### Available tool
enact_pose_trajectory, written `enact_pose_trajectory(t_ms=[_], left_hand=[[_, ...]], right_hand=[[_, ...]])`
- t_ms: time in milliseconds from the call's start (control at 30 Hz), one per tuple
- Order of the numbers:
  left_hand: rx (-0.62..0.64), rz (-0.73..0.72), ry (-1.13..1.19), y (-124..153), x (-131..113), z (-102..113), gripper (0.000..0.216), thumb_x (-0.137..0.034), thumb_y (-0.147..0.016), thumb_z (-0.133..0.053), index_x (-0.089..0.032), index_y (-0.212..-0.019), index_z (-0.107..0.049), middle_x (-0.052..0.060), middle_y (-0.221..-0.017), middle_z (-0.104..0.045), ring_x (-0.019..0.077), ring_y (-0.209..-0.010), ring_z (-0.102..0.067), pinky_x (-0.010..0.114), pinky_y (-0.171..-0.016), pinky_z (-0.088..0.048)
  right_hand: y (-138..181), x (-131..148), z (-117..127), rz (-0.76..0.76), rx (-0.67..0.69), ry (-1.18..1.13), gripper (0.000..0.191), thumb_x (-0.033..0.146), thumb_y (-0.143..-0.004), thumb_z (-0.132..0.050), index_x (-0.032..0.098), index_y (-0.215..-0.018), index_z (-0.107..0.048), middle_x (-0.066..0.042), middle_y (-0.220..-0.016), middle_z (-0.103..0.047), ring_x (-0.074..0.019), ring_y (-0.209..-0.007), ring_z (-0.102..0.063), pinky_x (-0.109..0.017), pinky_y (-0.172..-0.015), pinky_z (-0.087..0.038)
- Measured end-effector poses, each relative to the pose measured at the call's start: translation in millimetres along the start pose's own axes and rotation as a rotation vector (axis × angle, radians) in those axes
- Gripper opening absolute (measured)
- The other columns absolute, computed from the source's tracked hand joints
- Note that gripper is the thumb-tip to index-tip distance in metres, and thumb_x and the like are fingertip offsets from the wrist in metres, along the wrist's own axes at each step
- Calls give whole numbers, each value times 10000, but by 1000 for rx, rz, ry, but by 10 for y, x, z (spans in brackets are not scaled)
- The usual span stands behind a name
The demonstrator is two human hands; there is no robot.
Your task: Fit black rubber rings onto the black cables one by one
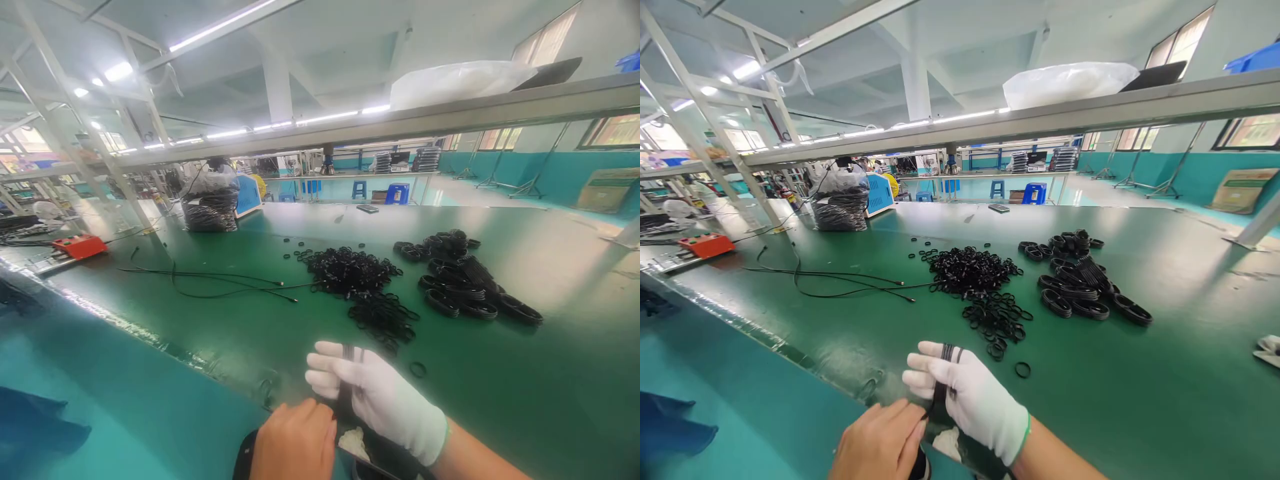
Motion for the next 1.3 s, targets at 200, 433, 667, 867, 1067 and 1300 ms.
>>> enact_pose_trajectory(t_ms=[200, 433, 667, 867, 1067, 1300], left_hand=[[96, -365, 179, -292, 178, 416, 197, -366, -786, -651, -200, -714, -573, -39, -700, -614, 137, -638, -526, 272, -620, -326], [359, -329, 459, -558, 281, 336, 203, -299, -676, -773, -183, -671, -608, -70, -718, -594, 82, -670, -527, 200, -678, -361], [372, -243, 630, -609, 301, 400, 114, -194, -740, -677, -187, -635, -632, -21, -786, -566, 137, -779, -482, 255, -697, -326], [546, 110, 1020, -621, 381, 133, 154, -297, -707, -644, -183, -701, -540, -70, -583, -489, 86, -513, -418, 193, -464, -327], [392, 235, 1095, -422, 353, 146, 107, -279, -813, -486, -180, -809, -526, -59, -654, -481, 88, -573, -388, 199, -502, -314], [351, 261, 1096, -287, 296, 151, 124, -181, -781, -498, -184, -891, -552, -21, -747, -585, 124, -681, -520, 223, -617, -430]], right_hand=[[72, -290, -164, -370, 370, 12, 312, 118, -661, -665, 9, -950, -613, -97, -775, -625, -161, -746, -621, -301, -757, -446], [122, -384, -197, -501, 445, 9, 328, 133, -629, -648, 49, -946, -627, -107, -818, -648, -181, -753, -628, -357, -792, -434], [76, -421, -73, -466, 409, 5, 387, 239, -679, -647, -21, -964, -626, -185, -789, -688, -226, -697, -660, -339, -655, -460], [101, -321, -131, -422, 456, -45, 415, 246, -703, -653, -2, -1033, -620, -158, -929, -699, -266, -900, -658, -405, -813, -475], [28, -270, -127, -274, 446, 46, 359, 292, -705, -643, 7, -922, -658, -156, -775, -712, -243, -786, -685, -301, -663, -519], [9, -303, -156, -262, 451, 121, 339, 251, -684, -612, -29, -868, -666, -183, -717, -694, -223, -675, -683, -273, -604, -511]])
Point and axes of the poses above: each hand's wrist, its own y-axis away from the middle knuckle, its own z-axis out of the back of the hand, x = y × z, the point moved 5 cm from there along -y, towards the middle knuckle
